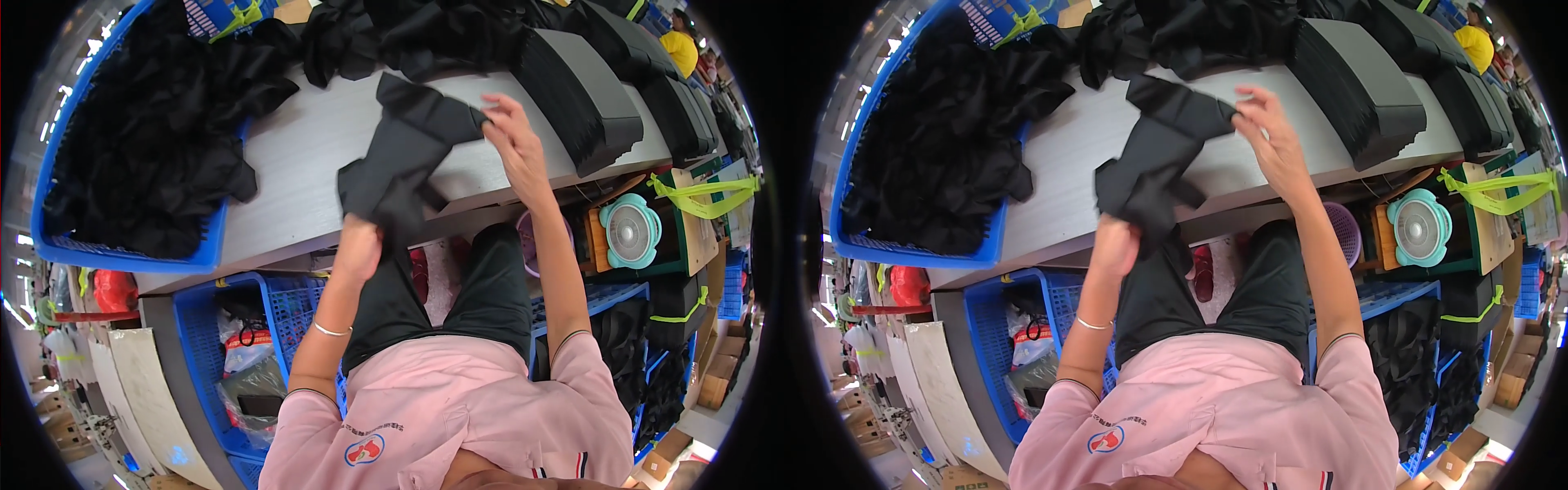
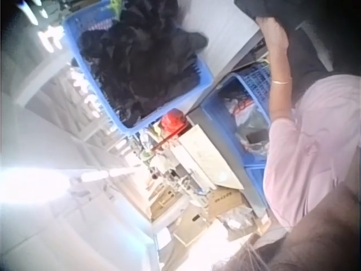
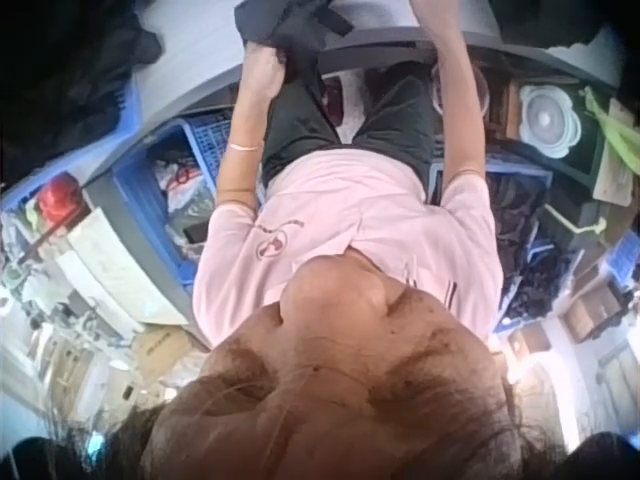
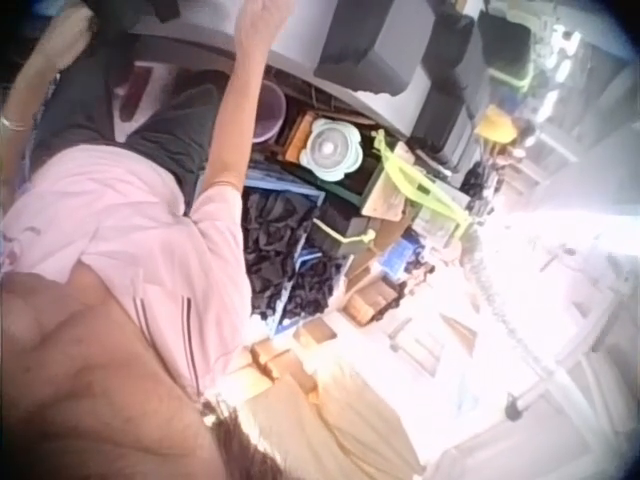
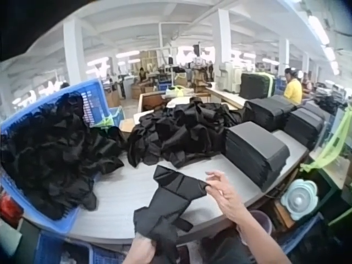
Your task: Assembling protective gear by fitting fabric sleeves onto foam padding and sorting components.
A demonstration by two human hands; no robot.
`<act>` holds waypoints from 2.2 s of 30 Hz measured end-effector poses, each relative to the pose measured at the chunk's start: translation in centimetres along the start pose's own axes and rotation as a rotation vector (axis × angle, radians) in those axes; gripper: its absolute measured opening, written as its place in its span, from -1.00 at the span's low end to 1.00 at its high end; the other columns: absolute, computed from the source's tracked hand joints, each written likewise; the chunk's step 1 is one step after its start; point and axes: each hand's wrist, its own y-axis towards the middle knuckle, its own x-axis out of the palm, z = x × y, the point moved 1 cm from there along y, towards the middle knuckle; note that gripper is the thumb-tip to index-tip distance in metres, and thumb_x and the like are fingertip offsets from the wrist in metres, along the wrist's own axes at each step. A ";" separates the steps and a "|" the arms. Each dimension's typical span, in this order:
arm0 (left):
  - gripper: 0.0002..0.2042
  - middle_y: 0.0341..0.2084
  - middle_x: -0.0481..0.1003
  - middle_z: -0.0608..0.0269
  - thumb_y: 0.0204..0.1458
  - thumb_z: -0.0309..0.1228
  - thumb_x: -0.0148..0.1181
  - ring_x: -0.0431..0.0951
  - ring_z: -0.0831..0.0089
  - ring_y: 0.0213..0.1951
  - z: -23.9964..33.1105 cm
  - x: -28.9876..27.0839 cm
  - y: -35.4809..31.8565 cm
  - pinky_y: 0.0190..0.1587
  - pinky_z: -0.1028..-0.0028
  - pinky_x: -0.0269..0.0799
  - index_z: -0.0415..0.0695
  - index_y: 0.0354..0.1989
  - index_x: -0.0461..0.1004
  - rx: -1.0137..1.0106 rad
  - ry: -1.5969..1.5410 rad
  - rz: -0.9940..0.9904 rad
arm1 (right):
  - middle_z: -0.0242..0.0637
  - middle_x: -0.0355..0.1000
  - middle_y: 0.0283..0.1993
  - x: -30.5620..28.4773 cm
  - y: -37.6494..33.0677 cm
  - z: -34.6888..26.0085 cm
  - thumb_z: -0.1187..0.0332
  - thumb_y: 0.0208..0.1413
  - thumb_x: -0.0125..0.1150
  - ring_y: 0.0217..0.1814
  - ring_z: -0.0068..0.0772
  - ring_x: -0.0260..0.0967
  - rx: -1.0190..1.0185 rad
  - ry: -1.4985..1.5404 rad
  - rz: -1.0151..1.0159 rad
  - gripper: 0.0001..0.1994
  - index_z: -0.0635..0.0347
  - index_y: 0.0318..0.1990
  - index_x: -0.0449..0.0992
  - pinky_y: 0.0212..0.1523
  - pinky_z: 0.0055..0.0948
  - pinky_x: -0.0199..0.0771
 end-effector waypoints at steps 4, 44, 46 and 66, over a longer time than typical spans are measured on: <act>-0.71 -0.14 0.56 0.20 0.28 -0.35 0.10 0.56 0.60 -0.18 0.7 2.1 -2.3 -0.14 0.53 0.52 -0.29 0.05 0.50 0.151 0.317 0.097 | -0.19 0.42 0.11 1.7 -0.6 1.4 0.41 0.28 0.14 -0.03 -0.44 0.45 -0.012 -0.132 0.369 -0.82 0.32 -0.08 0.55 -0.04 -0.50 0.44; -0.81 -0.23 0.58 0.42 0.18 -0.29 0.26 0.56 0.59 -0.24 0.1 6.8 7.1 -0.23 0.61 0.47 -0.07 -0.10 0.53 -0.296 -0.341 -0.209 | -0.36 0.54 -0.01 2.8 -8.6 6.9 0.38 0.15 0.29 -0.07 -0.57 0.50 0.795 1.501 0.038 -0.67 0.18 0.07 0.47 -0.02 -0.54 0.52; -0.80 -0.21 0.58 0.40 0.15 -0.35 0.29 0.57 0.57 -0.21 -0.3 5.7 7.8 -0.13 0.57 0.47 -0.08 -0.09 0.52 -0.290 -0.343 -0.258 | -0.38 0.54 -0.02 2.9 -8.4 7.6 0.36 0.18 0.27 -0.08 -0.60 0.50 0.773 1.443 0.029 -0.68 0.17 0.07 0.48 -0.06 -0.57 0.51; -0.59 -0.34 0.40 0.33 0.00 -0.73 0.22 0.37 0.72 -0.53 -0.2 4.8 4.9 -0.47 0.67 0.30 -0.23 0.06 0.36 0.609 0.660 0.379 | -0.05 0.37 -0.17 6.2 -6.7 4.2 0.64 -0.03 0.28 -0.30 -0.07 0.39 0.134 -0.330 0.263 -0.44 0.24 0.19 0.31 -0.23 -0.28 0.45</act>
